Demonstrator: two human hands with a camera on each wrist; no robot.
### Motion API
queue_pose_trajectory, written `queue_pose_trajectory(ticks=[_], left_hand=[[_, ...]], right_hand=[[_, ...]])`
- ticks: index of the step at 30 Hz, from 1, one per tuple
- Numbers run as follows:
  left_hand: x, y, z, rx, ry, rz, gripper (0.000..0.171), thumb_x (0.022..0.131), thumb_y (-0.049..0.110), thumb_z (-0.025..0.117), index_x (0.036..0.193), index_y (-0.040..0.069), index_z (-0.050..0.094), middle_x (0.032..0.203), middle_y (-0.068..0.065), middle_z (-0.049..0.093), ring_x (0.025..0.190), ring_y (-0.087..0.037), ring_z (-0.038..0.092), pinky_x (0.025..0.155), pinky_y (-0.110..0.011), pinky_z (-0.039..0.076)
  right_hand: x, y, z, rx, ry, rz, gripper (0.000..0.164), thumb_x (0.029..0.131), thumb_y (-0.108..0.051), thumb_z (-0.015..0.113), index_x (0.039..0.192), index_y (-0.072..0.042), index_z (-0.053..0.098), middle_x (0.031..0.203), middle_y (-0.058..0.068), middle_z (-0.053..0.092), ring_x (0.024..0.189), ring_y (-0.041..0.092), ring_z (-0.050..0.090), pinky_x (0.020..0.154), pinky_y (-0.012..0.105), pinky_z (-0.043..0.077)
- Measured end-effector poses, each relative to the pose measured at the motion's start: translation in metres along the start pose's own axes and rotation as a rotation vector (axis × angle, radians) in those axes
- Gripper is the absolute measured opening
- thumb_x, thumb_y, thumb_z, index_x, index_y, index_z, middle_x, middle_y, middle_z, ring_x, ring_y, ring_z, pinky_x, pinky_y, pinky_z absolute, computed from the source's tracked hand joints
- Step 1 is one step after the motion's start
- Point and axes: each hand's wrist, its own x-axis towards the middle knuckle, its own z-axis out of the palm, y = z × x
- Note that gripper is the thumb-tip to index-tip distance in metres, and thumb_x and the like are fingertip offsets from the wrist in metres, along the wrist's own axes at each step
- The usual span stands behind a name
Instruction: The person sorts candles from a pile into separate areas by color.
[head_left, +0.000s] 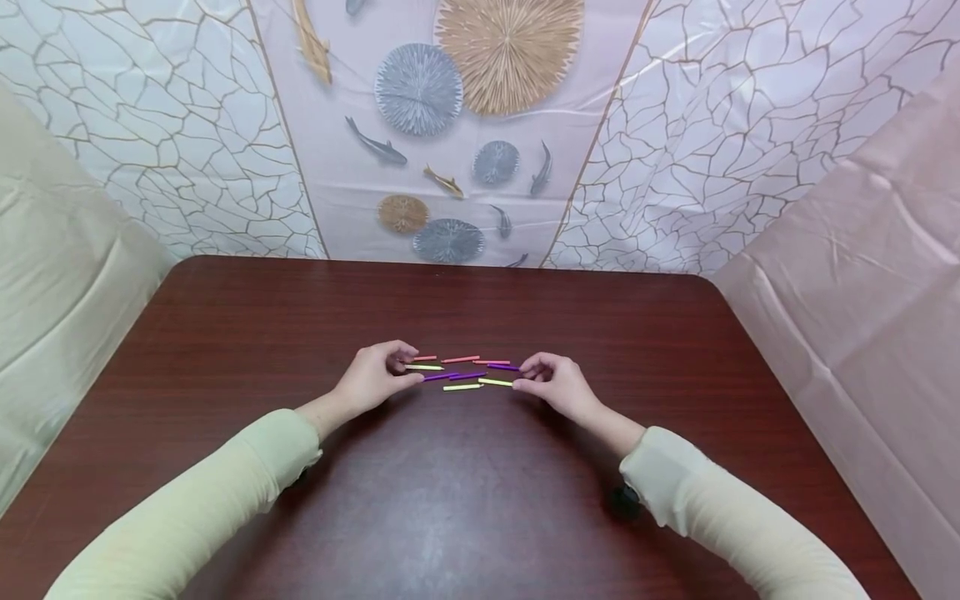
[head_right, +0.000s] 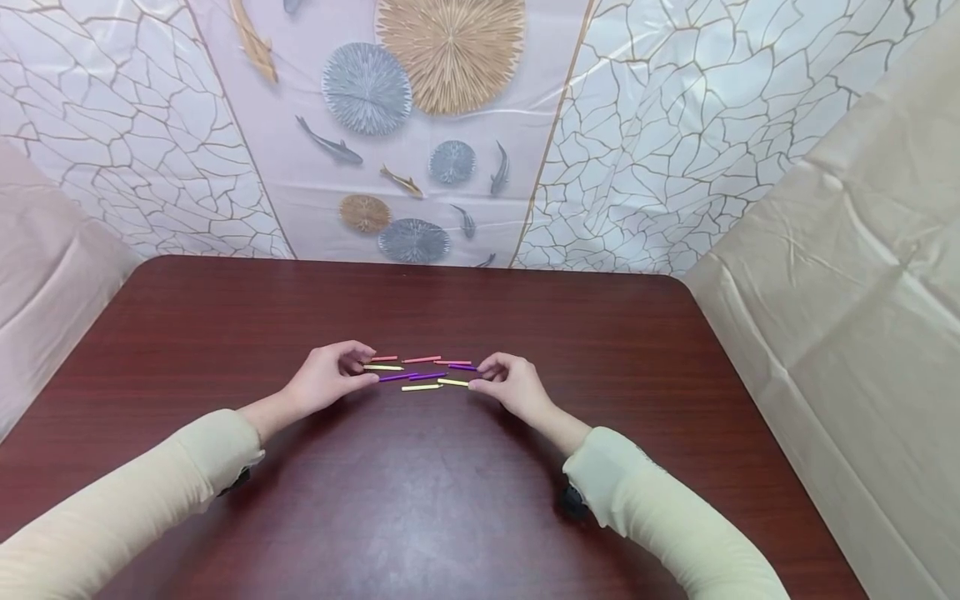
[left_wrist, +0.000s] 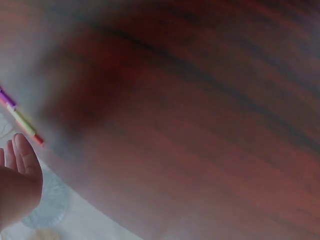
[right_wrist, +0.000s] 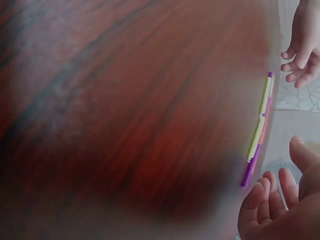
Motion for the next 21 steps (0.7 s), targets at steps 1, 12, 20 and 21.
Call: queue_pose_trajectory(ticks=[1,12,20,21], left_hand=[[-0.001,-0.002,0.002,0.000,-0.004,0.004,0.034,0.077,0.014,0.075,0.105,-0.002,0.064,0.096,-0.015,0.068,0.085,-0.024,0.064,0.079,-0.038,0.052],[0.000,-0.010,0.016,0.072,-0.032,0.041,0.025,0.079,0.014,0.074,0.100,0.003,0.066,0.092,-0.009,0.069,0.078,-0.017,0.061,0.074,-0.031,0.050],[0.002,-0.013,0.022,0.127,-0.030,0.041,0.018,0.079,0.012,0.072,0.096,0.005,0.067,0.085,-0.003,0.066,0.072,-0.010,0.054,0.068,-0.022,0.044],[0.002,-0.013,0.023,0.131,-0.028,0.042,0.017,0.080,0.012,0.072,0.095,0.006,0.067,0.084,-0.003,0.065,0.071,-0.009,0.054,0.067,-0.021,0.043]], right_hand=[[0.000,0.000,0.002,-0.005,-0.009,0.001,0.022,0.074,-0.012,0.078,0.089,0.001,0.067,0.080,0.013,0.068,0.063,0.007,0.054,0.060,0.018,0.044],[0.003,0.004,0.009,-0.049,-0.050,0.001,0.019,0.073,-0.012,0.078,0.086,-0.001,0.069,0.076,0.011,0.068,0.060,0.006,0.053,0.059,0.018,0.043],[0.006,0.007,0.011,-0.078,-0.072,0.031,0.016,0.074,-0.012,0.077,0.084,-0.001,0.070,0.072,0.007,0.067,0.060,0.004,0.051,0.058,0.018,0.043],[0.007,0.006,0.012,-0.083,-0.071,0.036,0.015,0.074,-0.012,0.076,0.084,-0.002,0.070,0.071,0.006,0.066,0.059,0.004,0.051,0.058,0.018,0.042]])
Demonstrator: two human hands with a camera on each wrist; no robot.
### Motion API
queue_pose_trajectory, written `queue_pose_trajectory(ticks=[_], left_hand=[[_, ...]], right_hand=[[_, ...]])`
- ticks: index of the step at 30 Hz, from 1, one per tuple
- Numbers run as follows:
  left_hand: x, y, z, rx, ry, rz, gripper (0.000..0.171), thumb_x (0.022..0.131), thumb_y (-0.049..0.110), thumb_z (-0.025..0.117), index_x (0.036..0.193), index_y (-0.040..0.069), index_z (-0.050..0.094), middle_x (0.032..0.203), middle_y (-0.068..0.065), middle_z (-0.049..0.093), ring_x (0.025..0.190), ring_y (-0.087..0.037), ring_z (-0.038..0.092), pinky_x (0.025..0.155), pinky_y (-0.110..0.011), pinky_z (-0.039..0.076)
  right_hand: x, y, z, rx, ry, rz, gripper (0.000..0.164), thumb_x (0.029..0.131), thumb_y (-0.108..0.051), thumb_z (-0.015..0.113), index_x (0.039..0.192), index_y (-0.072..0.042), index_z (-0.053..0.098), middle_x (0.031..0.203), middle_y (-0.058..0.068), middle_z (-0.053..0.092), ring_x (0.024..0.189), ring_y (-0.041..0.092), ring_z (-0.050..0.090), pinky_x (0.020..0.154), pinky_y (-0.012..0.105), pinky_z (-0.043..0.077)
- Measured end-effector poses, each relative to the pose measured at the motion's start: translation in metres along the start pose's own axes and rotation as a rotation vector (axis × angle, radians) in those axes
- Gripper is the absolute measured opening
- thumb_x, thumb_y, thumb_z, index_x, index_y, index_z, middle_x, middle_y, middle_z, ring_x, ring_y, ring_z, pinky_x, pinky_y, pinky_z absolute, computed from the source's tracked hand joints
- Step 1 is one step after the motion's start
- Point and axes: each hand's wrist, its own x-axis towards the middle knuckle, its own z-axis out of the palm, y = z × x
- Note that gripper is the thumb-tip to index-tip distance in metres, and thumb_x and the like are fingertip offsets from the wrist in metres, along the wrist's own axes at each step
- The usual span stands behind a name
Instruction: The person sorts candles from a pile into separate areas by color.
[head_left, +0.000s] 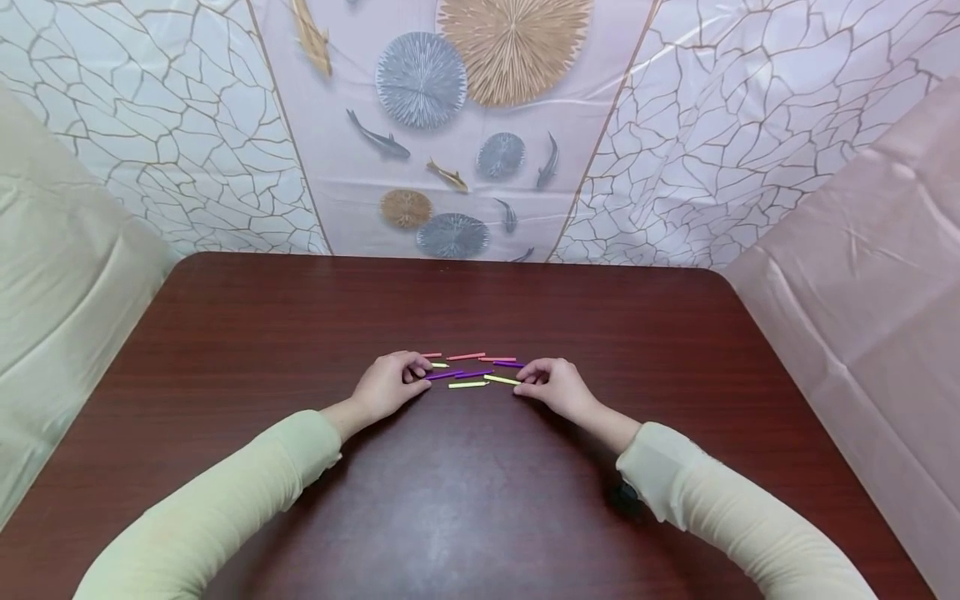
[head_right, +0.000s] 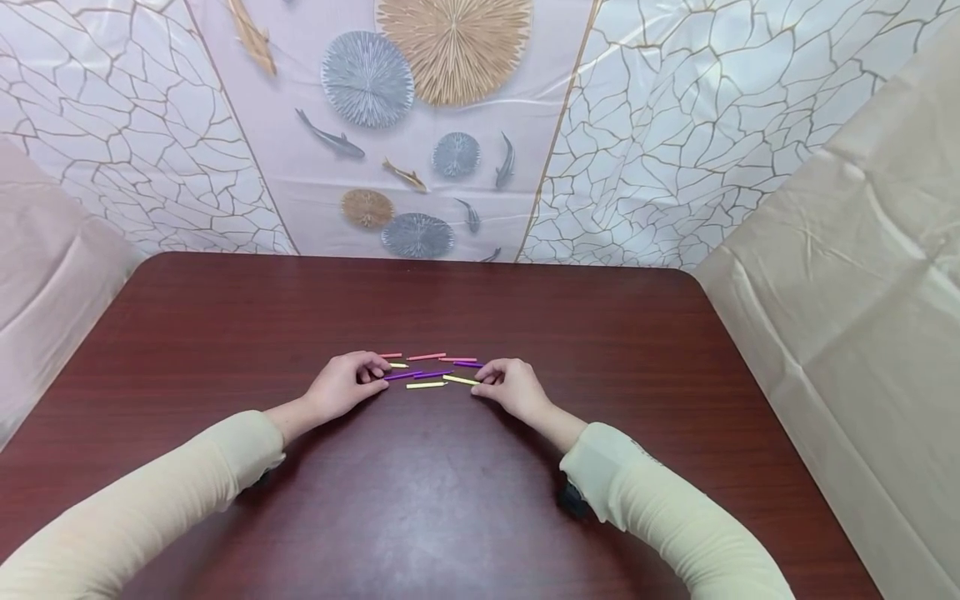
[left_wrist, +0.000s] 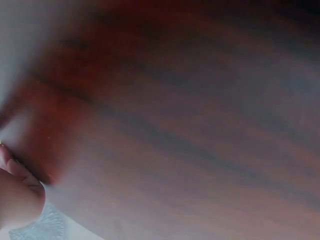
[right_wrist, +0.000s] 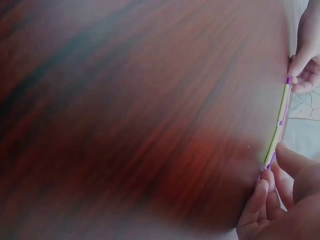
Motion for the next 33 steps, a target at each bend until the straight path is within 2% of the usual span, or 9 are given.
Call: queue_pose_trajectory(ticks=[12,33], left_hand=[[0.0016,0.0020,-0.0018,0.025,-0.027,0.007,0.005,0.082,0.012,0.068,0.086,0.008,0.068,0.073,0.002,0.059,0.066,-0.006,0.049,0.063,-0.020,0.040],[0.0006,-0.0008,0.0008,0.057,-0.027,-0.007,0.004,0.084,0.013,0.066,0.086,0.011,0.068,0.073,0.002,0.058,0.066,-0.007,0.048,0.062,-0.022,0.039]], right_hand=[[0.0017,-0.0056,-0.0004,-0.107,0.008,-0.019,0.006,0.076,-0.011,0.074,0.075,-0.006,0.071,0.065,0.000,0.063,0.061,0.006,0.049,0.060,0.020,0.041],[0.0055,-0.0060,-0.0021,-0.140,-0.013,-0.034,0.007,0.077,-0.011,0.074,0.074,-0.005,0.072,0.067,0.003,0.068,0.062,0.004,0.052,0.062,0.020,0.043]])
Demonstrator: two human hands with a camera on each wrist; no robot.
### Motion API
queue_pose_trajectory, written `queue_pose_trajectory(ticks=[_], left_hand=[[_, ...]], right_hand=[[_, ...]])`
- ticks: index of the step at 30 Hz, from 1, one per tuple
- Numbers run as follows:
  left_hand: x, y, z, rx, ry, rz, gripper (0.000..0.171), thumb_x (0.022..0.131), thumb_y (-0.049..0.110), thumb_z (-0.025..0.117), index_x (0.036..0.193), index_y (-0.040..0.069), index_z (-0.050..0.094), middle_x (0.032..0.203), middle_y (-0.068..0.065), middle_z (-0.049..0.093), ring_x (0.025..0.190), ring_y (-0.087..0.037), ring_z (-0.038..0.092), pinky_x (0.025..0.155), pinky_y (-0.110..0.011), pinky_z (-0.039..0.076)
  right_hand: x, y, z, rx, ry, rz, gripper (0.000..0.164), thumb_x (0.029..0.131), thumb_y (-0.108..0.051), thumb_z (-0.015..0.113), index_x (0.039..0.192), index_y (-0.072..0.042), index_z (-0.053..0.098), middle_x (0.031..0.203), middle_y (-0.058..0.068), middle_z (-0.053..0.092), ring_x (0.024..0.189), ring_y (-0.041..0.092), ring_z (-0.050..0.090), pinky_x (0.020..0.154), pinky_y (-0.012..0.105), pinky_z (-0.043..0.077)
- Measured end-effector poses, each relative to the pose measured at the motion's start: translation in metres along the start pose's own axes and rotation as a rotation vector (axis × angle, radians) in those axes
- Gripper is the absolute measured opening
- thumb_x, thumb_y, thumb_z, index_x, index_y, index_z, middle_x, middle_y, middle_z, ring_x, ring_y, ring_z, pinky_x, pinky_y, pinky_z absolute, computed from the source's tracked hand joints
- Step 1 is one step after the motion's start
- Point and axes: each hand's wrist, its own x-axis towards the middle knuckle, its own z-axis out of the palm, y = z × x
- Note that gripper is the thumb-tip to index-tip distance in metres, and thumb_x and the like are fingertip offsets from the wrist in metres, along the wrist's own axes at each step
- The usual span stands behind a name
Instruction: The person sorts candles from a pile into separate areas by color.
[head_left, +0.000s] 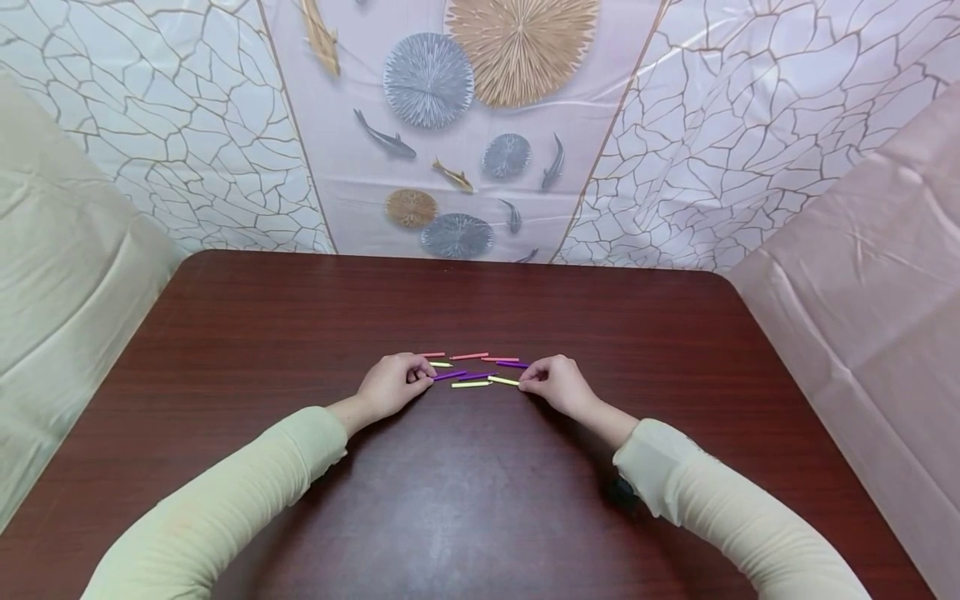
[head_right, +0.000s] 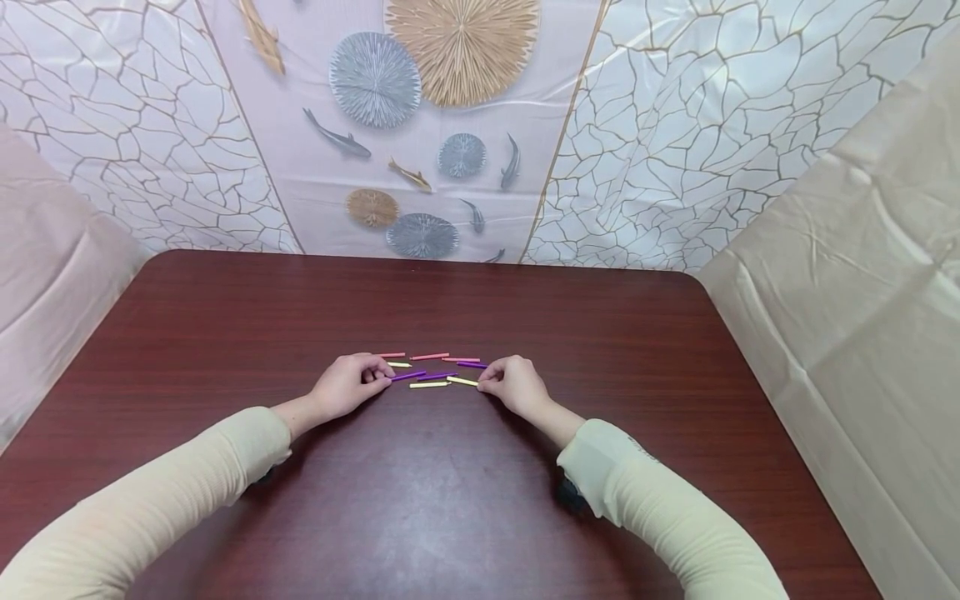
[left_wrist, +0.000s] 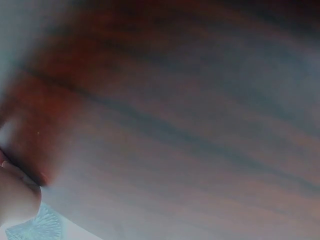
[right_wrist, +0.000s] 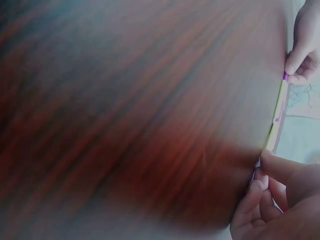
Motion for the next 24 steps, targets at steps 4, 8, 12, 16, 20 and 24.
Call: queue_pose_trajectory(ticks=[4,8,12,16,20,24], left_hand=[[0.000,0.000,0.000,0.000,-0.006,-0.006,0.004,0.084,0.013,0.066,0.086,0.011,0.068,0.074,0.002,0.058,0.066,-0.007,0.048,0.062,-0.022,0.039],[0.000,0.000,0.000,-0.005,-0.005,-0.008,0.003,0.083,0.013,0.067,0.085,0.010,0.068,0.074,0.002,0.058,0.066,-0.007,0.048,0.062,-0.021,0.039],[0.000,0.000,-0.001,-0.007,-0.002,-0.009,0.003,0.083,0.013,0.067,0.085,0.010,0.068,0.074,0.002,0.058,0.066,-0.007,0.048,0.062,-0.021,0.038],[0.000,0.000,-0.002,-0.007,-0.003,-0.008,0.004,0.083,0.014,0.066,0.085,0.010,0.067,0.074,0.002,0.058,0.066,-0.006,0.048,0.062,-0.021,0.038],[0.001,0.000,-0.002,-0.004,-0.005,-0.010,0.004,0.083,0.013,0.066,0.085,0.011,0.067,0.073,0.003,0.057,0.066,-0.007,0.047,0.062,-0.021,0.038],[0.001,-0.001,-0.001,0.001,-0.008,-0.012,0.004,0.084,0.014,0.065,0.084,0.011,0.067,0.073,0.003,0.056,0.066,-0.007,0.047,0.062,-0.021,0.037]], right_hand=[[0.001,0.001,-0.006,0.009,0.017,0.020,0.008,0.077,-0.012,0.074,0.075,-0.005,0.072,0.069,0.005,0.069,0.057,0.004,0.052,0.059,0.021,0.044],[0.006,0.005,-0.016,0.027,0.027,0.071,0.010,0.078,-0.014,0.073,0.078,-0.004,0.072,0.068,0.004,0.068,0.047,0.004,0.050,0.050,0.022,0.045],[0.016,0.011,-0.026,0.043,0.033,0.124,0.013,0.080,-0.015,0.072,0.082,-0.003,0.073,0.070,0.006,0.068,0.044,0.006,0.049,0.047,0.023,0.046],[0.025,0.019,-0.037,0.042,0.062,0.156,0.015,0.082,-0.016,0.071,0.086,-0.001,0.073,0.072,0.009,0.069,0.044,0.006,0.050,0.048,0.024,0.047],[0.033,0.028,-0.045,0.041,0.093,0.188,0.018,0.083,-0.016,0.070,0.088,0.001,0.072,0.074,0.013,0.069,0.044,0.005,0.049,0.048,0.022,0.046],[0.038,0.036,-0.048,0.031,0.102,0.215,0.019,0.083,-0.016,0.069,0.089,0.002,0.072,0.075,0.014,0.069,0.044,0.005,0.049,0.048,0.021,0.045]])
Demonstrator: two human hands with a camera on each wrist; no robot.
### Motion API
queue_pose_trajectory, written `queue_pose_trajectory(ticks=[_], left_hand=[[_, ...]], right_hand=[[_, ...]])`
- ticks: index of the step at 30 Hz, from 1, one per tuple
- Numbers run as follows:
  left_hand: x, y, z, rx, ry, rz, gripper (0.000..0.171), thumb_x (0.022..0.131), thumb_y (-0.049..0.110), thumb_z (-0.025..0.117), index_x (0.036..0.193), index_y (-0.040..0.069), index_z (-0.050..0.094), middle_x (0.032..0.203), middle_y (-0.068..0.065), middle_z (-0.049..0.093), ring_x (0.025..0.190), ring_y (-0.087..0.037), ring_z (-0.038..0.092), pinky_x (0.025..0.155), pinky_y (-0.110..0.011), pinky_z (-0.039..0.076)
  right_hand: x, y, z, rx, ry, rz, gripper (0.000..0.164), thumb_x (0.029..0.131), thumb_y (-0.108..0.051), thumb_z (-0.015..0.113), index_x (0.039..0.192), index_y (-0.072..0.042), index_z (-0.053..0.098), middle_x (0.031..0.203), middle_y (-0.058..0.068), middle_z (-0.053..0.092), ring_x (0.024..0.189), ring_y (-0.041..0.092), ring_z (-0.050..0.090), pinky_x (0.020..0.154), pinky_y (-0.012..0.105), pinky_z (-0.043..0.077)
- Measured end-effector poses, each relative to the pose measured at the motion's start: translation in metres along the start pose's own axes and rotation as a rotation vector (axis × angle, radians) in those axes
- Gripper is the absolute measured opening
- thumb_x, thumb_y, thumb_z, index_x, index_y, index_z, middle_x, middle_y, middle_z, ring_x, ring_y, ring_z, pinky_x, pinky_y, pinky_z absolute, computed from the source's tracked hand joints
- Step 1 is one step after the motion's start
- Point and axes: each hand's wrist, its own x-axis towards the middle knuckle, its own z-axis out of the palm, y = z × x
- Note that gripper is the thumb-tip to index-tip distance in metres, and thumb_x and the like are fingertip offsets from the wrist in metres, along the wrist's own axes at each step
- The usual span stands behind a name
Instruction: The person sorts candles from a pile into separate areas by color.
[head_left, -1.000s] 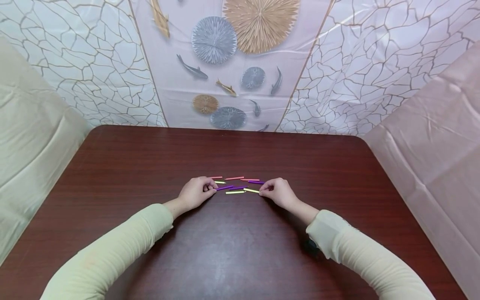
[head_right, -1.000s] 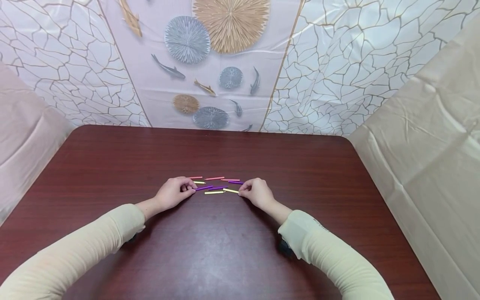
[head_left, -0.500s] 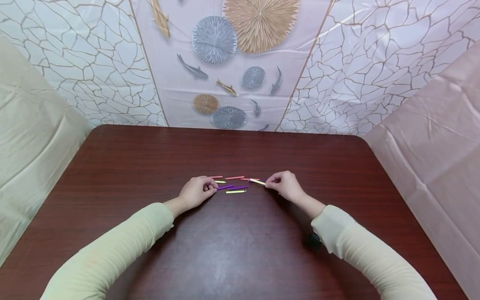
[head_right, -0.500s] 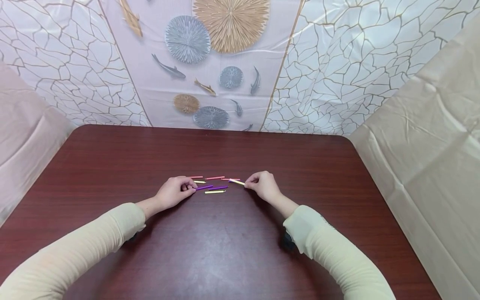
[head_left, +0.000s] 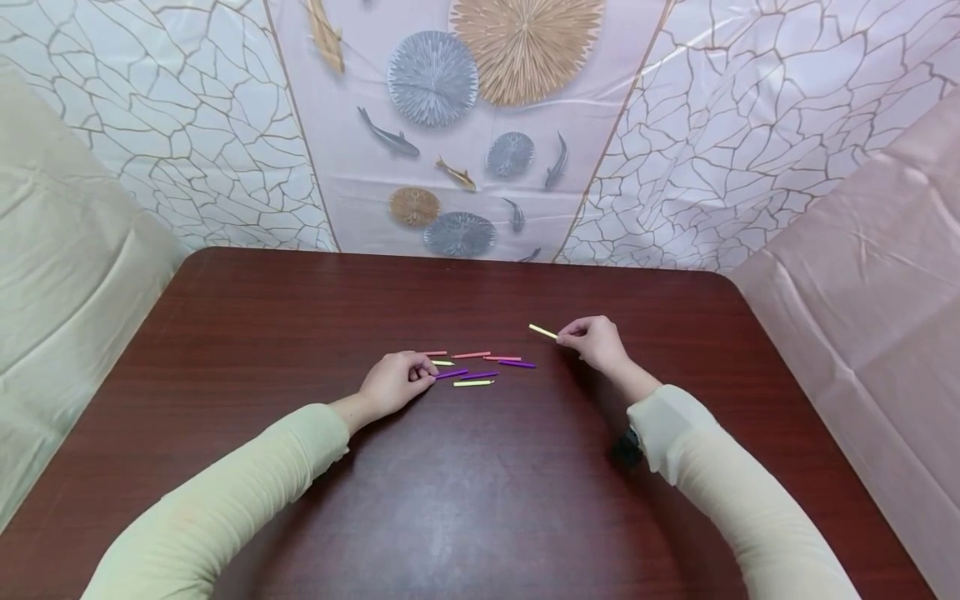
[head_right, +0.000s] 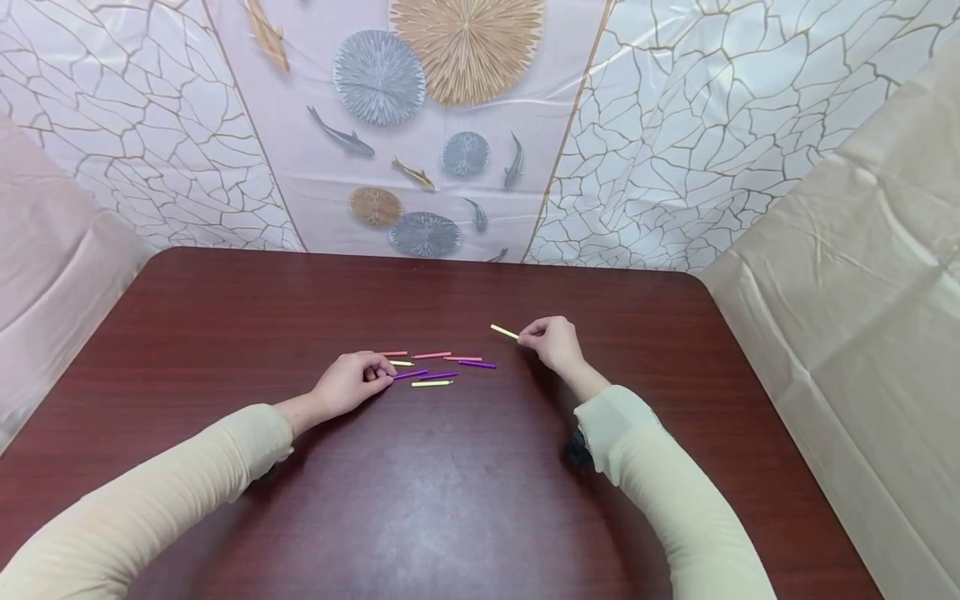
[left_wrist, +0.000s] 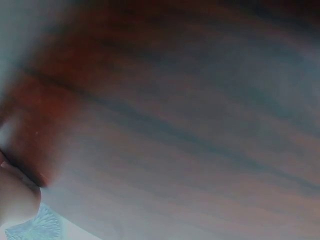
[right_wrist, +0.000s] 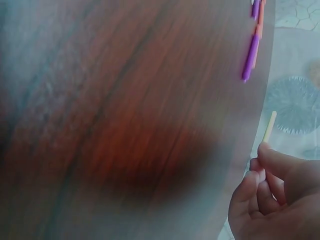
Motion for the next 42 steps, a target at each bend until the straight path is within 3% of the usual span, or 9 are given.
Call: queue_pose_trajectory(ticks=[10,19,25,35,42], left_hand=[[-0.001,-0.001,0.000,-0.010,0.011,0.023,0.004,0.082,0.014,0.067,0.085,0.011,0.068,0.075,0.002,0.061,0.067,-0.005,0.049,0.063,-0.019,0.039],[-0.001,0.001,-0.001,-0.011,0.013,0.022,0.005,0.082,0.013,0.067,0.085,0.011,0.068,0.074,0.003,0.059,0.065,-0.004,0.047,0.061,-0.019,0.038],[-0.001,0.000,-0.001,-0.014,0.012,0.019,0.004,0.082,0.013,0.067,0.085,0.011,0.068,0.075,0.003,0.059,0.066,-0.005,0.048,0.062,-0.019,0.038],[-0.002,0.001,-0.001,0.002,0.019,0.021,0.003,0.083,0.014,0.067,0.084,0.012,0.068,0.076,0.003,0.060,0.067,-0.005,0.049,0.063,-0.019,0.039],[-0.003,0.002,-0.001,0.005,0.022,0.016,0.003,0.083,0.014,0.066,0.084,0.012,0.069,0.077,0.002,0.061,0.068,-0.005,0.050,0.063,-0.020,0.039]], right_hand=[[0.004,0.008,0.005,-0.046,-0.005,0.017,0.016,0.082,-0.015,0.070,0.086,0.000,0.072,0.064,0.002,0.066,0.044,0.005,0.047,0.048,0.021,0.042],[0.005,0.010,0.008,-0.113,0.014,-0.017,0.015,0.081,-0.016,0.071,0.084,-0.001,0.073,0.076,0.009,0.071,0.069,0.015,0.056,0.063,0.023,0.040],[0.005,0.011,0.009,-0.065,0.006,-0.026,0.020,0.081,-0.017,0.070,0.090,0.001,0.071,0.074,0.009,0.068,0.062,0.006,0.050,0.061,0.022,0.040],[-0.007,-0.002,0.015,0.040,0.069,-0.086,0.022,0.080,-0.017,0.072,0.094,-0.001,0.070,0.080,0.012,0.068,0.066,0.008,0.054,0.065,0.023,0.043],[-0.020,-0.010,0.028,0.048,-0.030,-0.152,0.016,0.078,-0.015,0.073,0.088,-0.002,0.072,0.076,0.009,0.070,0.063,0.005,0.054,0.062,0.021,0.043]])
